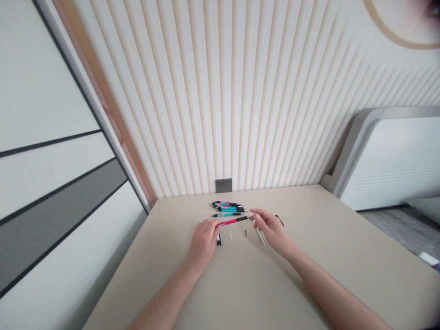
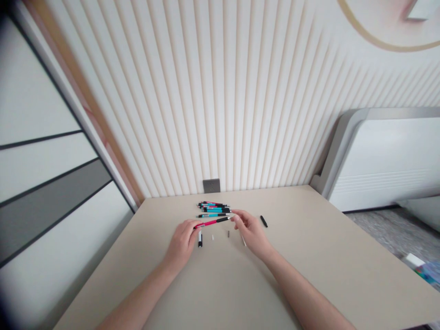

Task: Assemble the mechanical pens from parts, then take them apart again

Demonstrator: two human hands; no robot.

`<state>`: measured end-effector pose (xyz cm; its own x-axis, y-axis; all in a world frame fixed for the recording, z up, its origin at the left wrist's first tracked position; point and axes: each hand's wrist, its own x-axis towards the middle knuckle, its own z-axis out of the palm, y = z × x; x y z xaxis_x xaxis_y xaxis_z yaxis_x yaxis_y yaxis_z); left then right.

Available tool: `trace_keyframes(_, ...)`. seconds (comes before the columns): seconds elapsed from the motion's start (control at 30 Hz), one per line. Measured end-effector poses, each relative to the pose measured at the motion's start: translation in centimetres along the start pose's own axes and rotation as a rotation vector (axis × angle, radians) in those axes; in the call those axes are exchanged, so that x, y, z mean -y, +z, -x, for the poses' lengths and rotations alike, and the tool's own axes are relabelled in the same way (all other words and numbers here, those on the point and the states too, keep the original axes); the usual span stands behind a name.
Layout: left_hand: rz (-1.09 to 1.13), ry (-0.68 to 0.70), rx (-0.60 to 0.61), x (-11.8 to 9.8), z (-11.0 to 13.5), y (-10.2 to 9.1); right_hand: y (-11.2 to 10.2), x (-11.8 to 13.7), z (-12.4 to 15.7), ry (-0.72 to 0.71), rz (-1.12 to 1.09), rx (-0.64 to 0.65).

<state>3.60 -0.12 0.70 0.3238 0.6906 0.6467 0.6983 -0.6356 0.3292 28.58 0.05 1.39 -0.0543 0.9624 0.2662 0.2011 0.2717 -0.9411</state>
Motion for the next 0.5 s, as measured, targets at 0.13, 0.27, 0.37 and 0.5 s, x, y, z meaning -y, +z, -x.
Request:
trace_keyframes(0.13,0.012,-0.03,-0.011,0.1,0.0,-0.1,-2.2,0.4,-0.6,-0.038,-0.02,-0.318)
trace_keyframes(0.27,0.012,-0.035,-0.004,0.0,0.1,-0.1,-5.0,0.0,-1.5,-0.02,-0.046,-0.478)
trace_keyframes(0.37,0.01,-0.027,0.005,0.0,0.1,0.1,-4.7,-0.8,-1.6,0.029,-0.008,-0.387)
trace_keyframes(0.5,0.026,-0.019,0.009,0.0,0.1,0.1,-1.5,-1.2,-0.6,0.051,0.097,-0.077)
